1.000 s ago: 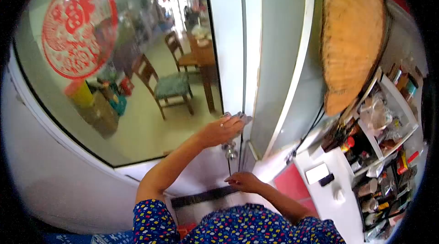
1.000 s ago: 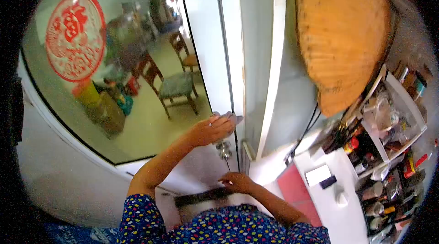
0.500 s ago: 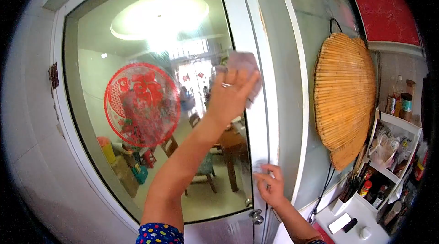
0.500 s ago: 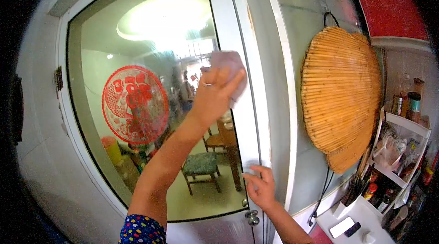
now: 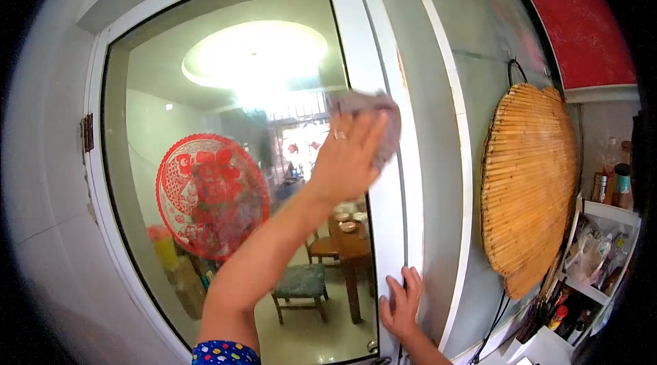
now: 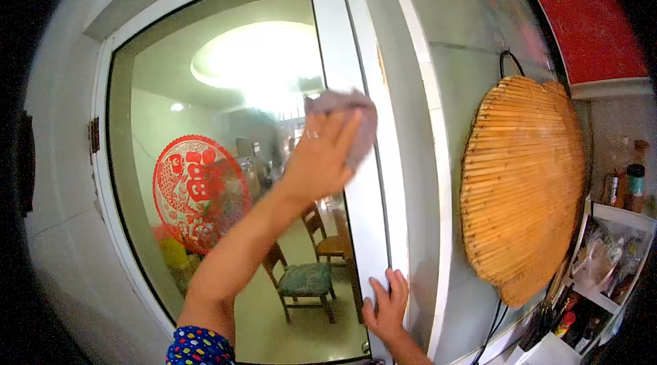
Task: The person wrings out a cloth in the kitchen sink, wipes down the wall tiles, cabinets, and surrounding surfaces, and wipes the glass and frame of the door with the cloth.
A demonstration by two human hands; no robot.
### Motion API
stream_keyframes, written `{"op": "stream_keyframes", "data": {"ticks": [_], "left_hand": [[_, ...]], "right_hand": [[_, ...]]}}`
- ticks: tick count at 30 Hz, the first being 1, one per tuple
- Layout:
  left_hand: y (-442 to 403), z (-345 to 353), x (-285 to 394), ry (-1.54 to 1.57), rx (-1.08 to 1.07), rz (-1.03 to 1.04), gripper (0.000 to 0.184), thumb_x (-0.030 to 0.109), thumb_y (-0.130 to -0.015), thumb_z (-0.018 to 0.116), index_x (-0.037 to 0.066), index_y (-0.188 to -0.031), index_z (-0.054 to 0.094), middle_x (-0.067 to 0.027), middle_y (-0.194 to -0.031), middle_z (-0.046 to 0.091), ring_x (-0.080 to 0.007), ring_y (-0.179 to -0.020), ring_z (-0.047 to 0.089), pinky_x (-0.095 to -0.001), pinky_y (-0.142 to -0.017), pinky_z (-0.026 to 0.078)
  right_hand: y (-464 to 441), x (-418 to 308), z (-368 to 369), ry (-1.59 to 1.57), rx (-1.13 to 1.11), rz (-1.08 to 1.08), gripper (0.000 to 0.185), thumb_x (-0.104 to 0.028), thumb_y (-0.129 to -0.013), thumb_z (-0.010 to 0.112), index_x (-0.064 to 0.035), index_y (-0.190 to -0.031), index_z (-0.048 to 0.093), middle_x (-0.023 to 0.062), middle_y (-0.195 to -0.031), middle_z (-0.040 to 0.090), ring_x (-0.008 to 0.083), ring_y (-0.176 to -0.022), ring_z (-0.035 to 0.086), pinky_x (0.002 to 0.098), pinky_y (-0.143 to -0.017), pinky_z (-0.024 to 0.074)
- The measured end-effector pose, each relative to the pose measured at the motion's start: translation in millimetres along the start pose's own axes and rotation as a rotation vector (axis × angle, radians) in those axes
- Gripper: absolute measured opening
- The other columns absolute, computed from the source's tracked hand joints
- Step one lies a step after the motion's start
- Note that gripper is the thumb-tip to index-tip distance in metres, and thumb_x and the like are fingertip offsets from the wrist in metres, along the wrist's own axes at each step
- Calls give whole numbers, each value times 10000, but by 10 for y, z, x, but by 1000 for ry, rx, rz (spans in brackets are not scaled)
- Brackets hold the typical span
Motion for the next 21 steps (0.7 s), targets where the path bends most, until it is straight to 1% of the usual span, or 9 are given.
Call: {"op": "stream_keyframes", "data": {"ticks": [1,7,9,11,12,15,16,19,21], "left_hand": [[-164,-51,-121,-63,85,26,698,204,-735,598,21,-1374,386,-245,-1330,410,-482,-1138,439,-560,-1032,334],[-1122,-118,-952,-261,143,-111,602,276,-835,503,105,-1400,384,-178,-1419,390,-403,-1274,401,-485,-1071,336],[-1404,-131,-1139,-274,153,-123,579,313,-868,460,105,-1403,382,-174,-1443,371,-397,-1290,394,-475,-1077,333],[-1703,-140,-1392,-332,140,-207,574,348,-889,417,113,-1411,379,-161,-1461,354,-396,-1302,386,-467,-1079,334],[-1843,-140,-1540,-290,112,-235,580,373,-898,400,118,-1418,372,-150,-1476,339,-397,-1314,373,-471,-1081,330],[-2187,-189,-1831,-329,125,-262,585,397,-905,407,126,-1422,368,-145,-1480,333,-389,-1318,372,-473,-1078,334],[-2233,-250,-1845,-306,230,-238,529,398,-885,452,128,-1340,454,-132,-1425,397,-377,-1280,409,-485,-1026,387],[-2333,-251,-1970,-325,179,-287,583,462,-926,399,141,-1412,383,-135,-1470,355,-379,-1321,373,-474,-1076,335],[-2335,-266,-2131,-310,255,-277,555,425,-884,456,144,-1363,449,-107,-1429,401,-350,-1302,388,-481,-1062,345]], "right_hand": [[11,11,3,-27,1,6,464,-127,-749,645,-55,-1204,590,229,-1403,358,436,-1308,315,530,-1068,259],[38,34,43,-31,-34,22,483,-143,-760,674,-65,-1229,583,231,-1408,363,414,-1317,317,558,-1060,255],[-2,-26,33,-46,-42,9,446,-140,-784,638,-28,-1209,561,255,-1404,350,457,-1312,301,542,-1076,252],[-75,-100,-46,18,34,-25,411,-136,-800,604,-52,-1201,579,247,-1322,435,454,-1222,401,545,-1004,344],[-8,-4,98,3,-45,-14,442,-213,-824,609,-44,-1230,565,294,-1380,365,498,-1257,339,594,-1035,282],[40,20,118,27,-49,-31,457,-237,-816,617,-48,-1228,570,289,-1373,372,486,-1254,346,579,-1039,289],[33,21,96,-8,-54,-6,457,-225,-797,619,-52,-1218,582,284,-1375,375,483,-1259,343,580,-1046,284],[59,68,139,-11,-60,-24,447,-212,-794,614,-52,-1211,591,271,-1364,403,464,-1270,348,568,-1048,291],[48,-8,41,-13,-59,16,425,-219,-809,605,-56,-1201,600,259,-1355,423,450,-1266,367,561,-1045,309]]}}
Point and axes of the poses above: each hand's wrist, its own y-axis away from the middle knuckle, its own z-axis out of the palm, x = y × z, the point moved 10 cm from there along -y, towards the middle knuckle
